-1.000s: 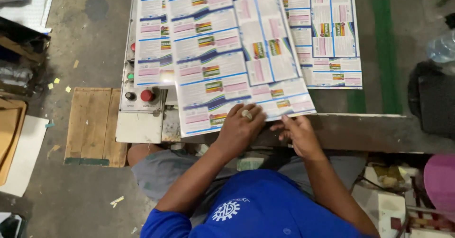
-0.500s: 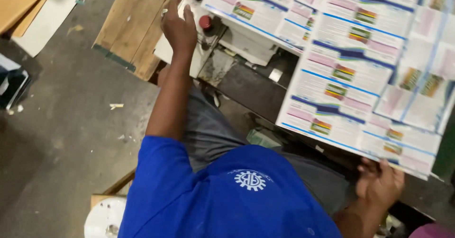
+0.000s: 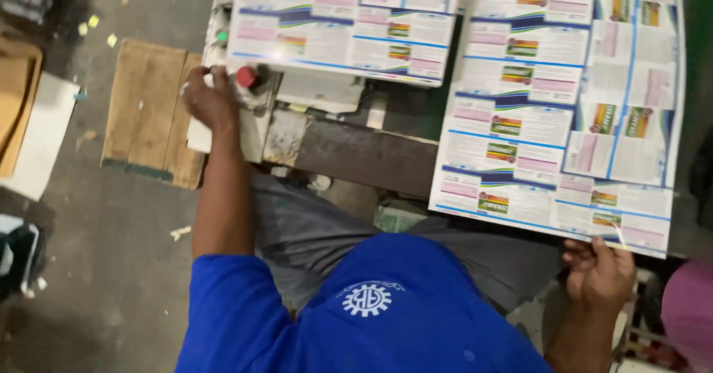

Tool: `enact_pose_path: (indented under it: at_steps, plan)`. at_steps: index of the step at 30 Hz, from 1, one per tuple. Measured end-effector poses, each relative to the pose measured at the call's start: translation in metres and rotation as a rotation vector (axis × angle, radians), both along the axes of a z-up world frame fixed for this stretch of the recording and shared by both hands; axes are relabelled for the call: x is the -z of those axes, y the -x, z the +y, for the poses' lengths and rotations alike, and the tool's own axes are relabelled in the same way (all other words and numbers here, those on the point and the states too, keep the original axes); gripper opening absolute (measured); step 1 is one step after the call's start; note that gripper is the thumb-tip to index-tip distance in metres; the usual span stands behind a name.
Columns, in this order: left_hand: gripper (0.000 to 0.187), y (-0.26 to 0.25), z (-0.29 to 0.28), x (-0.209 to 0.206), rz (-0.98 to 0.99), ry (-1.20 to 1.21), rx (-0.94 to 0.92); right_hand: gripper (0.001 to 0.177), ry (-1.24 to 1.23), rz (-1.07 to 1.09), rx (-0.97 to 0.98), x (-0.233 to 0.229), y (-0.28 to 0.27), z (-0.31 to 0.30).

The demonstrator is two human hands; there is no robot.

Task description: The person operates a paper cutting machine, feeding large printed sheets into the cutter and pressing a button to cut them. They repeatedly stack the cut sheets and continue processing the pile.

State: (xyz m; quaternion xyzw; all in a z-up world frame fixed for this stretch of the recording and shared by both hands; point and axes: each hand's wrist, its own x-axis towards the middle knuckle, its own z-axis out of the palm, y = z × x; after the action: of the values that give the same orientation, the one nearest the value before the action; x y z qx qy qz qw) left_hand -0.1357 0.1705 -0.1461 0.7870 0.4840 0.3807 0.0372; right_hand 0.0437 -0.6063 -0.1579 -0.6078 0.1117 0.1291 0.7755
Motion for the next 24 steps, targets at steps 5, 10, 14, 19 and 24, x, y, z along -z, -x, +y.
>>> enact_pose_path:
  at_steps: [5, 10, 14, 19, 24]
  plan:
    - [0.026, 0.004, 0.003, 0.007, 0.045, 0.001, 0.061, 0.015, 0.031, 0.011, 0.010, 0.009, 0.010, -0.003]
    - [0.028, 0.002, -0.007, -0.005, 0.070, -0.016, 0.056, 0.013, 0.003, 0.016, 0.029, 0.022, 0.013, -0.005]
    - [0.036, -0.002, -0.012, -0.013, 0.044, 0.068, 0.000, 0.015, 0.052, 0.037, 0.021, 0.008, 0.015, 0.006]
    - [0.029, -0.001, -0.011, -0.012, 0.003, 0.080, 0.027, 0.019, 0.052, 0.072, 0.040, -0.006, 0.017, 0.021]
    - [0.028, -0.006, -0.025, -0.031, 0.017, 0.165, 0.005, 0.018, 0.074, 0.062, 0.015, -0.015, 0.017, 0.033]
